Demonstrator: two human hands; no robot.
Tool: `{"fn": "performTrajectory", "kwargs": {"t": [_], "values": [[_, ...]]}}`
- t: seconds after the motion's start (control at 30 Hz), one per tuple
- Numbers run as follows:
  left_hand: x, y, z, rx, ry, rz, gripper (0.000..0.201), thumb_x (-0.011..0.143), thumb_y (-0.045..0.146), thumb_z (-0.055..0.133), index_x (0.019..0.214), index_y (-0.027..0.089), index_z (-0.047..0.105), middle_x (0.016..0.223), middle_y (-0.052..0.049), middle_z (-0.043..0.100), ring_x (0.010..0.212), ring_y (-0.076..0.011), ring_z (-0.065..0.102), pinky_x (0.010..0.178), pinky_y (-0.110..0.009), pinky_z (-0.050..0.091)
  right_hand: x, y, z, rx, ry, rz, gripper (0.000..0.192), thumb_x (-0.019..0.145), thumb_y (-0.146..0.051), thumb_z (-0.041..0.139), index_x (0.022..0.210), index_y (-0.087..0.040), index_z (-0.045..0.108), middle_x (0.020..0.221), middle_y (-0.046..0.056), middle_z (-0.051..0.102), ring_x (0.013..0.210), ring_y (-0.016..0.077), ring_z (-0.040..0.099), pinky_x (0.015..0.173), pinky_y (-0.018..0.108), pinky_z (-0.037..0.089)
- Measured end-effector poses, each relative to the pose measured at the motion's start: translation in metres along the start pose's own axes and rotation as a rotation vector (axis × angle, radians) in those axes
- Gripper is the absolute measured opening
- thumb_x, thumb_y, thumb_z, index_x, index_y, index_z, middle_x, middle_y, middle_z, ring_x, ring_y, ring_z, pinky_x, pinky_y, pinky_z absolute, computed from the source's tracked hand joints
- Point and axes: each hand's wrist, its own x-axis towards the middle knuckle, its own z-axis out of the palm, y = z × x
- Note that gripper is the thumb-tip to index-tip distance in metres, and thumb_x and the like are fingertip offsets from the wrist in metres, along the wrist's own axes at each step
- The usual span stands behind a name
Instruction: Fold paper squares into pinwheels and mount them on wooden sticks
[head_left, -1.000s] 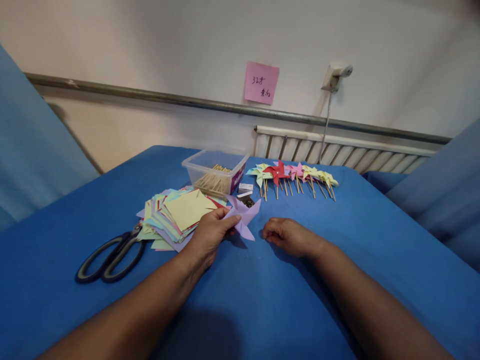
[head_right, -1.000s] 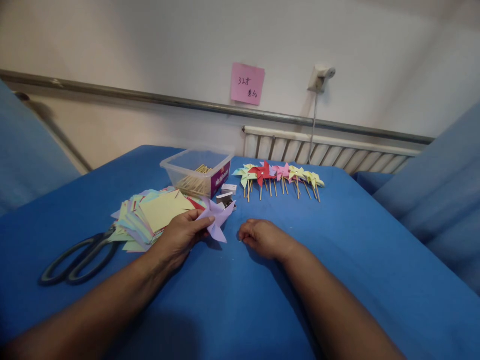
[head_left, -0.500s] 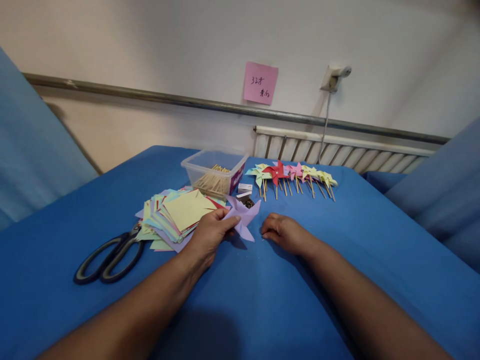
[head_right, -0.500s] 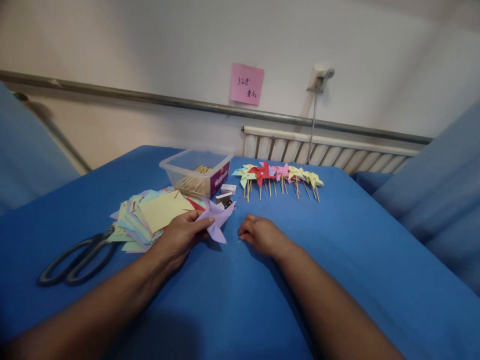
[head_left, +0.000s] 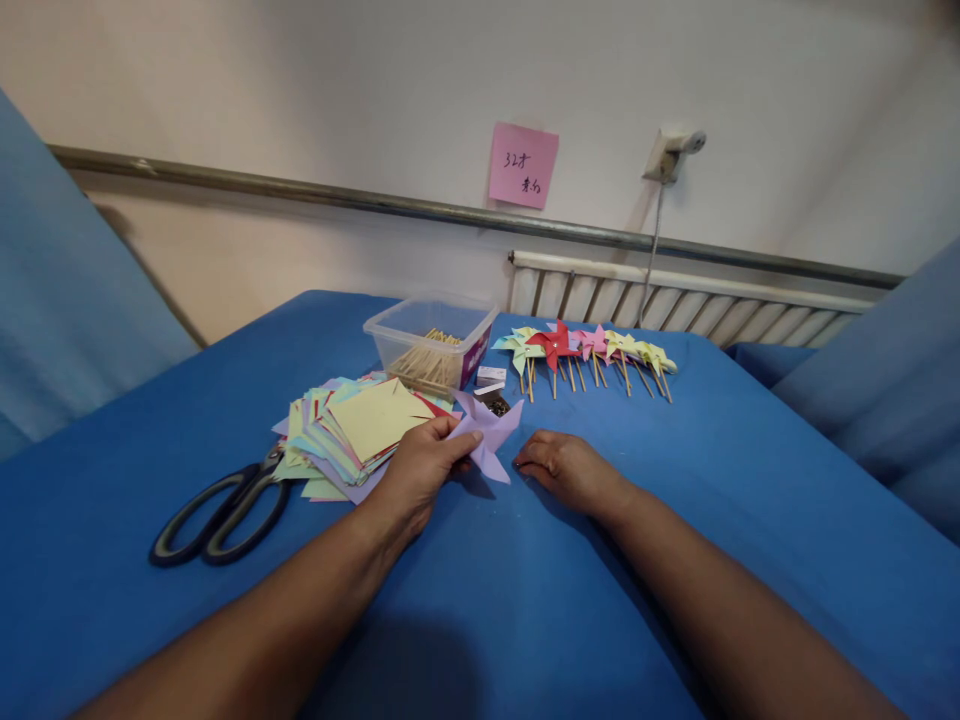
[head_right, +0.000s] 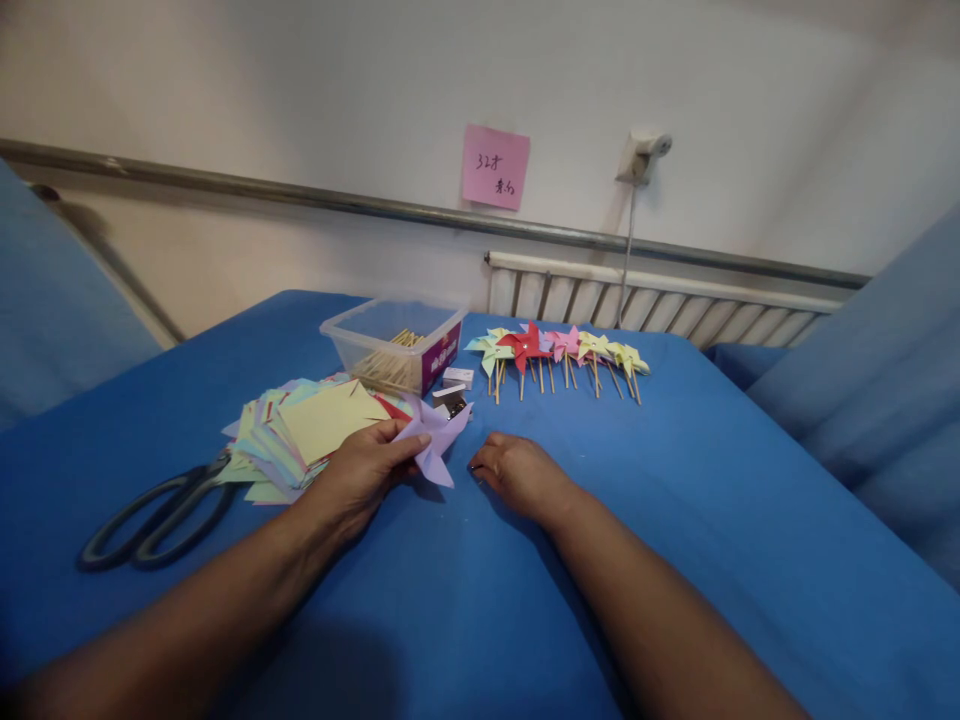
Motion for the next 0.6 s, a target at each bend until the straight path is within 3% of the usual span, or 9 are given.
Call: {"fn": "performTrajectory", "kwargs": {"t": [0.23,0.47,0.6], "values": [[0.000,0.000,0.000,0.014,-0.001,0.001,0.024,0.062,0.029,0.076,0.074,0.012,0.065,0.062,0.000,0.060,0.052,-0.0095,0.050,0.051,-0.023,0.040,0.002,0.002,0.005,0.017,0.017,-0.002,0.015,0.089,-0.017,0.054,0.093,-0.018,0.068,0.094,0.006,0.065,0.087,0.0152,0.060,0.082,0.027,0.045],[0.000,-0.001,-0.001,0.017,-0.009,0.010,0.025,0.063,0.030,0.076,0.077,0.012,0.067,0.064,-0.001,0.062,0.053,-0.0101,0.052,0.052,-0.023,0.041,0.001,0.010,0.009,0.199,0.117,0.168,0.011,0.087,-0.016,0.057,0.096,-0.017,0.063,0.086,0.003,0.066,0.075,0.0129,0.060,0.071,0.025,0.045],[-0.001,-0.001,0.000,0.029,-0.010,0.017,0.025,0.064,0.030,0.075,0.079,0.012,0.067,0.065,-0.001,0.062,0.054,-0.0109,0.053,0.053,-0.024,0.042,0.000,0.009,0.010,0.205,0.128,0.148,0.007,0.086,-0.015,0.057,0.087,-0.017,0.064,0.085,0.002,0.064,0.076,0.0126,0.059,0.071,0.024,0.044]]}}
